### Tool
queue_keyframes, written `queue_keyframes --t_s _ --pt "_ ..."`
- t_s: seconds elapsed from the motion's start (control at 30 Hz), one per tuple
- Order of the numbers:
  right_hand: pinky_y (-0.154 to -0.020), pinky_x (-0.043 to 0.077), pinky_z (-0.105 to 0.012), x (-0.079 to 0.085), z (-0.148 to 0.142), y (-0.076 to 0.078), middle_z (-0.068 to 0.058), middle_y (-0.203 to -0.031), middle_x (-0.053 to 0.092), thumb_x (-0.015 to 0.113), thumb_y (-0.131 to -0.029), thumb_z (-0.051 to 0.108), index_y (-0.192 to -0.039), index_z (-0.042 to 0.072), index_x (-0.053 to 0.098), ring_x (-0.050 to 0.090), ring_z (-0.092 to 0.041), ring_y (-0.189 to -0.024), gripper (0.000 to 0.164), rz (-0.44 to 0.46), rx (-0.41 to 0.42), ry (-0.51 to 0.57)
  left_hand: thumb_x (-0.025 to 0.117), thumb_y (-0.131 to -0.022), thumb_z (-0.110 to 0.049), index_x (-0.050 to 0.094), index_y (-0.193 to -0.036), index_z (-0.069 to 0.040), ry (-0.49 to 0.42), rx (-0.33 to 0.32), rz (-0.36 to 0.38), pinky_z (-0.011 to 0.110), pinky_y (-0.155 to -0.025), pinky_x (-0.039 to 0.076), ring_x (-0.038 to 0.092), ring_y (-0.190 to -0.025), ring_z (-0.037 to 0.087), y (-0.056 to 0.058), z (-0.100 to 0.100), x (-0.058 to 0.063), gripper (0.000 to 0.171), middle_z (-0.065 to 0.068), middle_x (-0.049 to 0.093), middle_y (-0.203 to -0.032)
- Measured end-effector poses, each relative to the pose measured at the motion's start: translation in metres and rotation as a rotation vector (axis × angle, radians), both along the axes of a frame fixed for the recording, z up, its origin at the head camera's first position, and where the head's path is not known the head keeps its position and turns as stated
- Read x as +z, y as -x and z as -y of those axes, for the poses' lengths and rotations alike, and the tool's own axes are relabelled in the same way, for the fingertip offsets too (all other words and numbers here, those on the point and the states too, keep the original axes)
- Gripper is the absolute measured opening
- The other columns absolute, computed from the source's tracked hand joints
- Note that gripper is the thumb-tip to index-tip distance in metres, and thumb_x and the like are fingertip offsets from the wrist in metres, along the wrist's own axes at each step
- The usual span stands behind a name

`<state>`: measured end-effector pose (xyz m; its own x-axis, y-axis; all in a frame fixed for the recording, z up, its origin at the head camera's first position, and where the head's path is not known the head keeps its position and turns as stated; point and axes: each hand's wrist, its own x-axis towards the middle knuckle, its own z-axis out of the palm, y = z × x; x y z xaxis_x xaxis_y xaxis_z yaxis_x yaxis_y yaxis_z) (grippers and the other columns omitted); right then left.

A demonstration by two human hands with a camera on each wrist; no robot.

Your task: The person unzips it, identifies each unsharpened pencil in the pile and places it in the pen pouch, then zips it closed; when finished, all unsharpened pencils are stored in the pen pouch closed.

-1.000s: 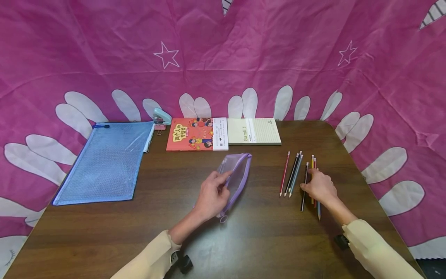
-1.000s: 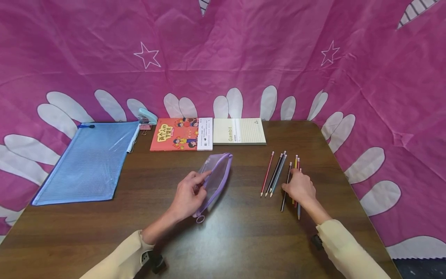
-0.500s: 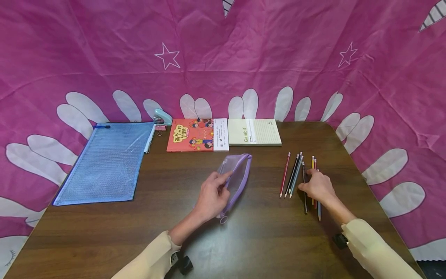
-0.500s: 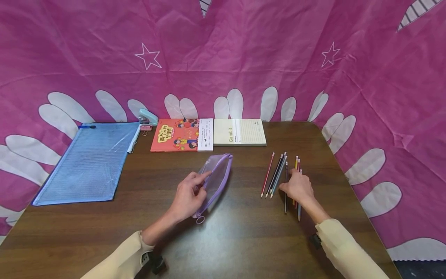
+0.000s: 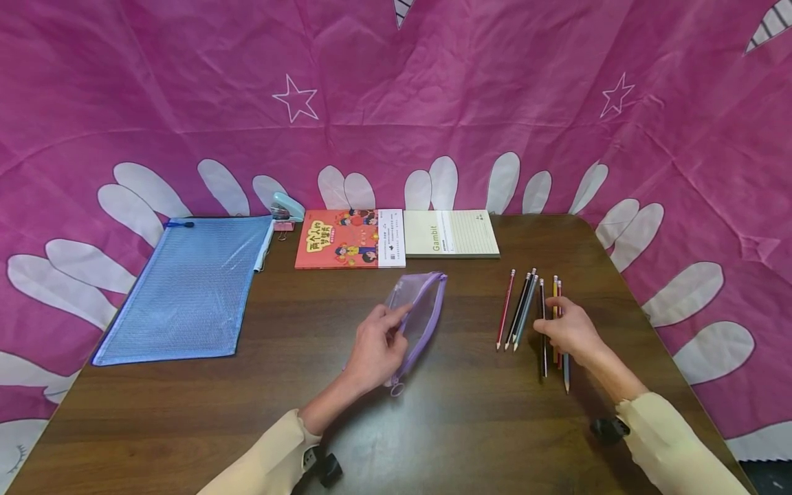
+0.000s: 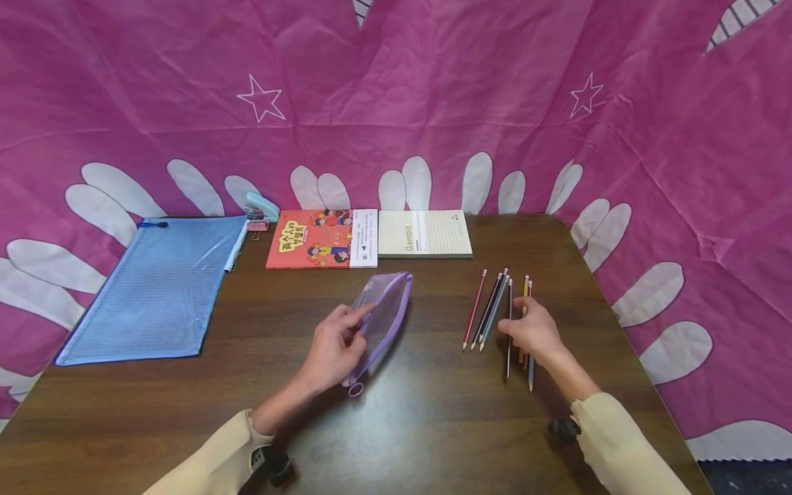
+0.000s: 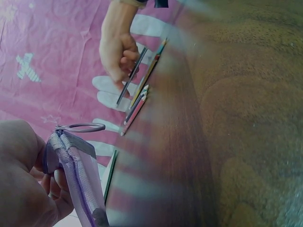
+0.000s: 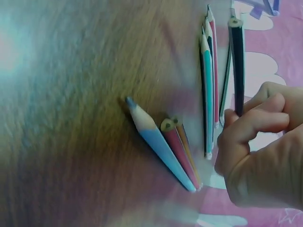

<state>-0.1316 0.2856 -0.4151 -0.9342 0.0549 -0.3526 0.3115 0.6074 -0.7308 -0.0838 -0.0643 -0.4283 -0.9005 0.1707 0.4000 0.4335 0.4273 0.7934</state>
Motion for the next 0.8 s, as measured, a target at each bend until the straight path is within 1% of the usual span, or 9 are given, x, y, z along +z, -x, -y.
queue_keyframes --t_s 0.1,0.17,0.43,0.53,0.7,0.8 --pt "-0.043 0.034 -0.024 0.000 0.000 -0.001 0.002 -0.061 0.037 0.058 -0.088 0.007 -0.148 -0.005 0.029 0.038 -0.010 -0.047 0.068 0.021 -0.023 0.111 0.060 -0.076 0.014 0.067 -0.125 0.003 0.004 -0.001 0.003 0.024 -0.057 0.050 0.052 -0.070 0.014 -0.001 0.000 0.001 0.051 0.007 0.054 -0.086" --pt "-0.042 0.033 -0.023 -0.001 0.001 -0.002 0.004 -0.058 0.034 0.056 -0.088 0.005 -0.149 -0.003 0.029 0.037 -0.009 -0.046 0.067 0.022 -0.023 0.168 0.060 -0.076 0.014 0.067 -0.125 0.003 0.007 0.000 0.003 0.024 -0.057 0.050 0.052 -0.070 0.014 -0.001 0.000 0.001 0.051 0.007 0.054 -0.086" --pt "-0.043 0.027 -0.021 -0.001 0.009 -0.011 0.004 -0.059 0.040 0.051 -0.085 -0.004 -0.144 0.001 0.029 0.034 -0.007 -0.048 0.064 -0.003 -0.002 0.421 0.060 -0.076 0.014 0.067 -0.125 0.003 0.007 0.002 0.006 0.024 -0.057 0.050 0.052 -0.070 0.014 -0.002 0.000 0.001 0.051 0.007 0.053 -0.086" --pt "-0.043 0.025 -0.020 -0.001 0.015 -0.014 0.003 -0.060 0.042 0.050 -0.085 -0.006 -0.141 0.001 0.027 0.034 -0.006 -0.049 0.061 -0.010 0.005 0.497 0.060 -0.075 0.014 0.067 -0.125 0.004 0.005 0.004 0.003 0.024 -0.057 0.050 0.052 -0.070 0.014 -0.002 0.000 0.000 0.051 0.007 0.053 -0.086" --pt "-0.045 0.025 -0.019 -0.002 0.026 -0.017 0.003 -0.061 0.043 0.050 -0.086 -0.007 -0.137 0.001 0.027 0.035 -0.006 -0.049 0.057 -0.026 0.022 0.558 0.060 -0.075 0.014 0.067 -0.125 0.004 0.005 0.006 -0.002 0.024 -0.057 0.049 0.052 -0.070 0.014 -0.002 0.000 0.000 0.051 0.006 0.053 -0.086" --pt "-0.045 0.024 -0.019 -0.002 0.034 -0.018 0.003 -0.060 0.040 0.049 -0.085 -0.007 -0.136 0.002 0.026 0.034 -0.007 -0.049 0.056 -0.029 0.029 0.584 0.060 -0.075 0.014 0.067 -0.125 0.003 0.009 0.008 -0.005 0.024 -0.057 0.049 0.051 -0.070 0.014 -0.002 -0.001 0.000 0.052 0.006 0.053 -0.086"
